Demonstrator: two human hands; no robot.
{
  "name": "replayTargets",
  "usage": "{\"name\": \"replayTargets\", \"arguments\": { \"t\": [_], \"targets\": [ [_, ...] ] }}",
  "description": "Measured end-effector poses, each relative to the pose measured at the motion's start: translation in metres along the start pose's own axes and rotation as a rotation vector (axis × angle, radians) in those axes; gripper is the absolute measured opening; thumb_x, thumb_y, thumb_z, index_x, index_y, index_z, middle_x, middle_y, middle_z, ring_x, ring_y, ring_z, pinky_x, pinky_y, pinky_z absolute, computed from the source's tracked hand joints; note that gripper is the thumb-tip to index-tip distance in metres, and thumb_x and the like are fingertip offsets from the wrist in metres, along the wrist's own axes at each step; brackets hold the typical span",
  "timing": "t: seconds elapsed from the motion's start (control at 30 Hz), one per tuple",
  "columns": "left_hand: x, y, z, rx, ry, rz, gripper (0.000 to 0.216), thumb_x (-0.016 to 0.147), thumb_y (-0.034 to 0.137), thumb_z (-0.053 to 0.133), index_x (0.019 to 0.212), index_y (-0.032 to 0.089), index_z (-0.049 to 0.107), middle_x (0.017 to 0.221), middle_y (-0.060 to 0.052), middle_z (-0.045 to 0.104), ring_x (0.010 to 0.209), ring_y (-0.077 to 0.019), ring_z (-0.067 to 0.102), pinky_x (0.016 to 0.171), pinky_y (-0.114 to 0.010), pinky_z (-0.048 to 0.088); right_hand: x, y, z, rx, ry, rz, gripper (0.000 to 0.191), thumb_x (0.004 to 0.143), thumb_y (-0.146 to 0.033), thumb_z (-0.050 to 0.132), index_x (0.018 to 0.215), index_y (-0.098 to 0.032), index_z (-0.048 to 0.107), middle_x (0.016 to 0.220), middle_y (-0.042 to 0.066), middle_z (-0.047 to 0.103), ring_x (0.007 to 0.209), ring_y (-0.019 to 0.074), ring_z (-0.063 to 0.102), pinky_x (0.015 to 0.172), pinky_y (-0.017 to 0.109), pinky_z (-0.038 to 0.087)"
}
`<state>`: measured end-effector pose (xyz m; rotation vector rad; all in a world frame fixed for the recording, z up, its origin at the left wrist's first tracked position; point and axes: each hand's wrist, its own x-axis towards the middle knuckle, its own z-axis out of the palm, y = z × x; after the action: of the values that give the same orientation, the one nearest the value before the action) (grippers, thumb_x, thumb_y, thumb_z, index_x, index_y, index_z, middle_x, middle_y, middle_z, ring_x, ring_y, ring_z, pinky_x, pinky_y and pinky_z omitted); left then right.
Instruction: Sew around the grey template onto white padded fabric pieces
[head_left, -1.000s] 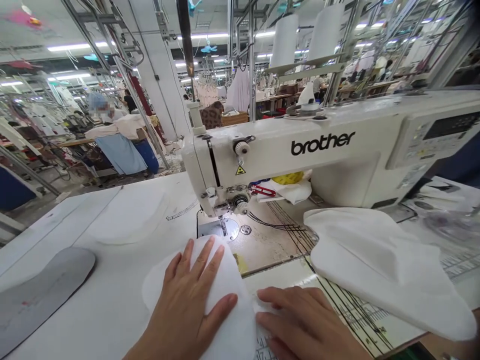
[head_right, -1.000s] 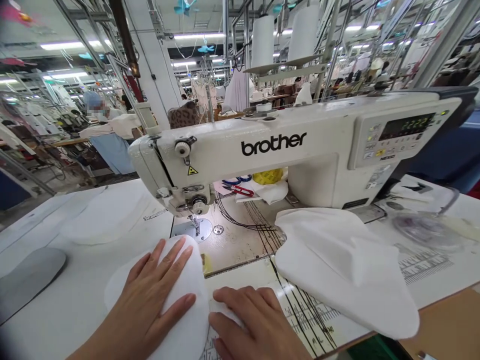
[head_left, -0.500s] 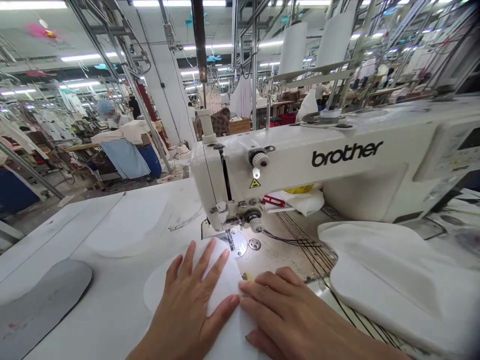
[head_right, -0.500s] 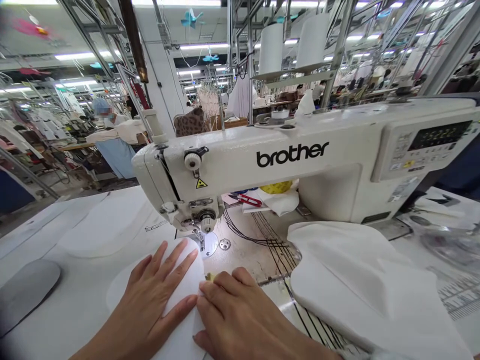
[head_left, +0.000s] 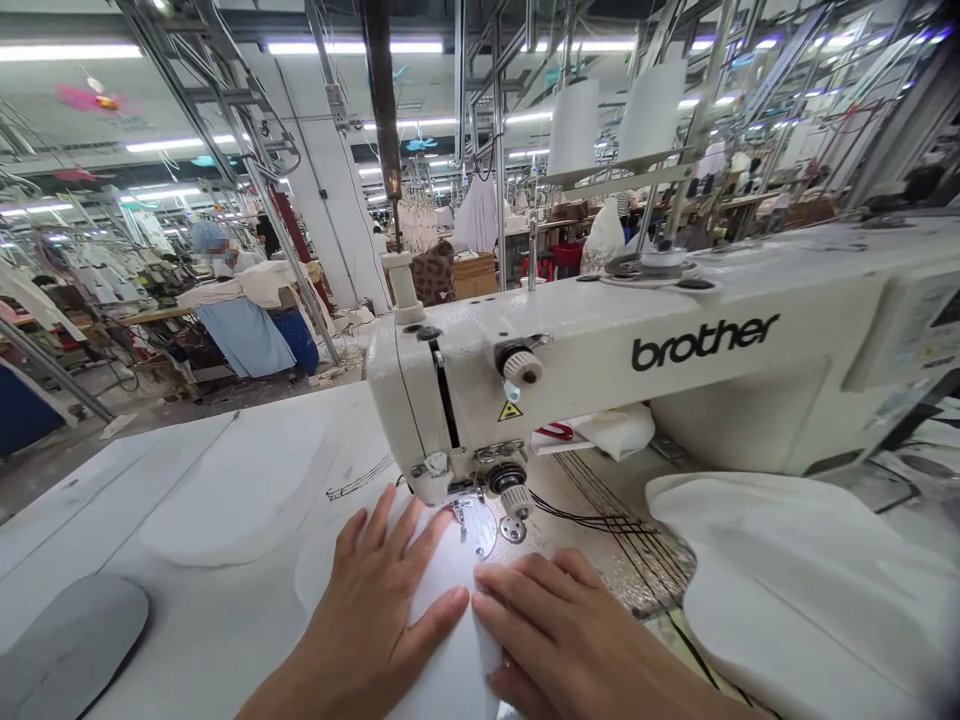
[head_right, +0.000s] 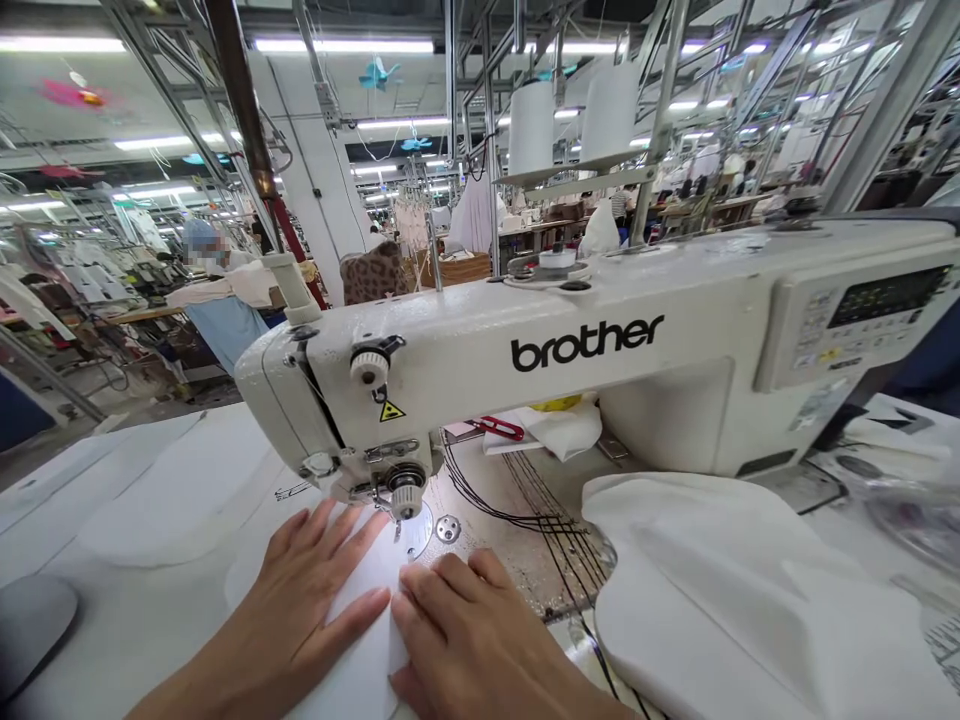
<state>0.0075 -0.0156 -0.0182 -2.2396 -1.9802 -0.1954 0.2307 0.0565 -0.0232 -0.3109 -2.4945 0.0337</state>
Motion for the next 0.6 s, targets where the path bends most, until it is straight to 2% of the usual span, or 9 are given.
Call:
{"name": "replayTargets", "arguments": {
  "t": [0.17, 0.3, 0.47, 0.6],
  "targets": [
    [0.012, -0.001, -0.01, -0.047, -0.012, 0.014, 0.048, 0.094, 0.055, 0.042, 0.133, 0.029, 0.052, 0.128, -0.006, 0.061, 0.129, -0.0358, 0.045, 0.105, -0.062, 0.034, 0.004, 0.0, -0.004, 0.029, -0.046, 0.07, 0.026, 0.095, -0.031, 0.053, 0.117, -0.018, 0.058, 0.116, 0.005, 0.065, 0.095, 0.0195, 0.057, 0.075, 0.034, 0.045],
    [0.017, -0.001, -0.011, -0.063, -0.008, 0.004, 0.047, 0.095, 0.055, 0.041, 0.128, 0.026, 0.057, 0.121, -0.006, 0.064, 0.127, -0.0346, 0.046, 0.106, -0.062, 0.032, 0.003, 0.0, -0.007, 0.003, -0.118, 0.105, 0.033, 0.094, -0.031, 0.053, 0.125, -0.018, 0.054, 0.12, 0.007, 0.062, 0.101, 0.0212, 0.056, 0.08, 0.036, 0.046],
    [0.013, 0.005, -0.016, -0.067, -0.08, -0.063, 0.055, 0.095, 0.059, 0.034, 0.136, 0.026, 0.051, 0.138, -0.009, 0.055, 0.136, -0.0392, 0.036, 0.107, -0.065, 0.03, 0.002, -0.001, -0.011, 0.035, -0.131, 0.081, 0.029, 0.096, -0.031, 0.053, 0.121, -0.019, 0.057, 0.119, 0.005, 0.063, 0.1, 0.0202, 0.058, 0.08, 0.034, 0.047],
    [0.007, 0.013, -0.026, -0.106, -0.174, -0.131, 0.069, 0.093, 0.068, 0.026, 0.146, 0.026, 0.038, 0.154, -0.01, 0.037, 0.145, -0.0405, 0.018, 0.111, -0.067, 0.023, 0.004, -0.002, -0.013, -0.004, -0.015, -0.038, 0.028, 0.099, -0.038, 0.048, 0.115, -0.018, 0.061, 0.11, 0.004, 0.069, 0.095, 0.0196, 0.062, 0.076, 0.033, 0.049]
  ]
}}
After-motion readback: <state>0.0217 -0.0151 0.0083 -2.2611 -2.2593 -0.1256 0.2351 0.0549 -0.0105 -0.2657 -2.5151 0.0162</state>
